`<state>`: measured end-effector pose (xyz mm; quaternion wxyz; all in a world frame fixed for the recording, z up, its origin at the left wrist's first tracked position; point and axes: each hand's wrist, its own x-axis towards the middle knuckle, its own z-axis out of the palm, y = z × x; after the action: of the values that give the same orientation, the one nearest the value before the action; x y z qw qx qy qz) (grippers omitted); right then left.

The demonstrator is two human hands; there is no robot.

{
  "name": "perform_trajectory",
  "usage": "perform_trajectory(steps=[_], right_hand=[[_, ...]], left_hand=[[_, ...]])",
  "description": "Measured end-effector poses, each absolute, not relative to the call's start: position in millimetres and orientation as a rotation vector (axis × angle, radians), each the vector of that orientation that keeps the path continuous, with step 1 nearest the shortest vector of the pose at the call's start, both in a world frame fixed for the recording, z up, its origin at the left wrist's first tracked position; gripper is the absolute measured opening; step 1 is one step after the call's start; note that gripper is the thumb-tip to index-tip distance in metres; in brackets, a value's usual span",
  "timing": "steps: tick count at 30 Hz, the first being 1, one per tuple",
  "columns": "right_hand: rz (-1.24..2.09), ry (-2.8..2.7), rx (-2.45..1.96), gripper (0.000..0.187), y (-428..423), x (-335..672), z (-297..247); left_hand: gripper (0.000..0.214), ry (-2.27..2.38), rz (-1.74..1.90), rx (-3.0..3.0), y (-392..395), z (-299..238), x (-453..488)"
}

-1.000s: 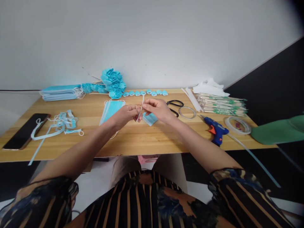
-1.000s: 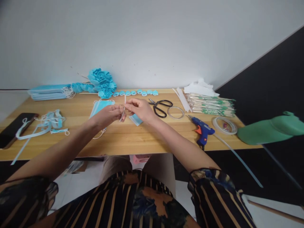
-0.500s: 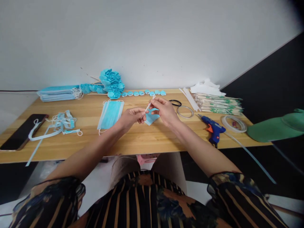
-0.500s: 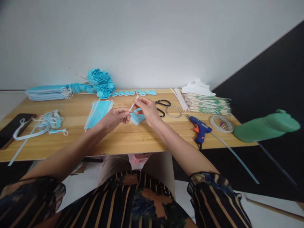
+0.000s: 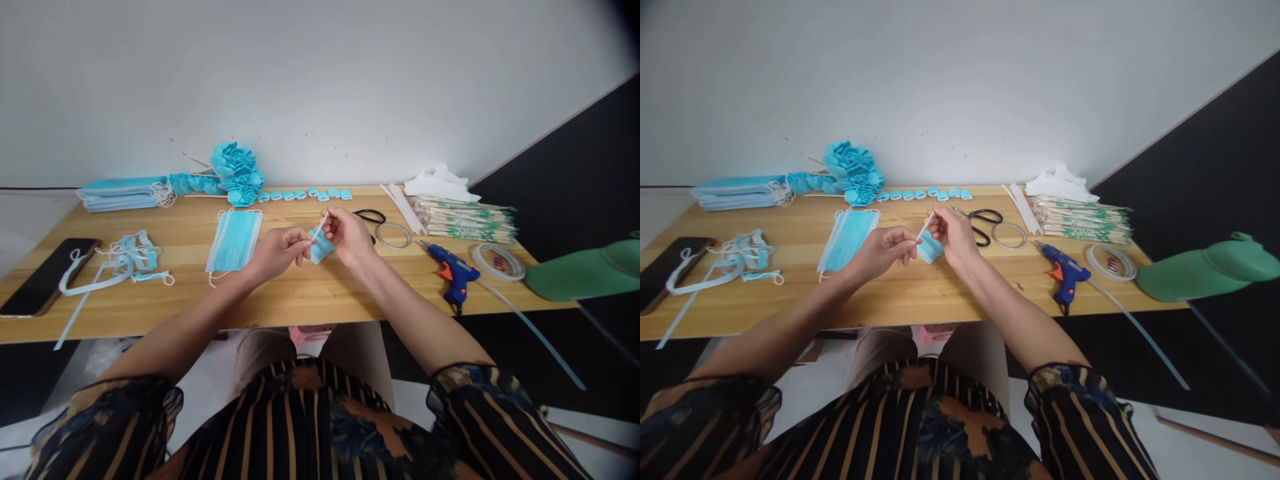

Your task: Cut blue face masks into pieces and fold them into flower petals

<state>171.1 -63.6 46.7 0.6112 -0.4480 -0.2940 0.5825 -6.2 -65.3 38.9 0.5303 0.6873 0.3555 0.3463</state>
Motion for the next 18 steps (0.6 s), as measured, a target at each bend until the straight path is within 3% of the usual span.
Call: perform_trajectory(steps=[10,14,18], right_hand=[[1.195,-1.085,-1.1,0.044,-72.8,180.9,46.3],[0.812,-1.13,-1.272,0.036,-43.2,235.0,63.2],[0.361,-1.27,-1.81,0.027,-8.1,313.4,72.6]], left_hand=[[0.04,0.788,0.778,1.273,-58.0,34.3,9.8],[0.039,0.852,0.734,1.329,-53.1,35.4,10.7],[0.039,0.891,0.779,1.353,-47.3,35.2,-0.5]])
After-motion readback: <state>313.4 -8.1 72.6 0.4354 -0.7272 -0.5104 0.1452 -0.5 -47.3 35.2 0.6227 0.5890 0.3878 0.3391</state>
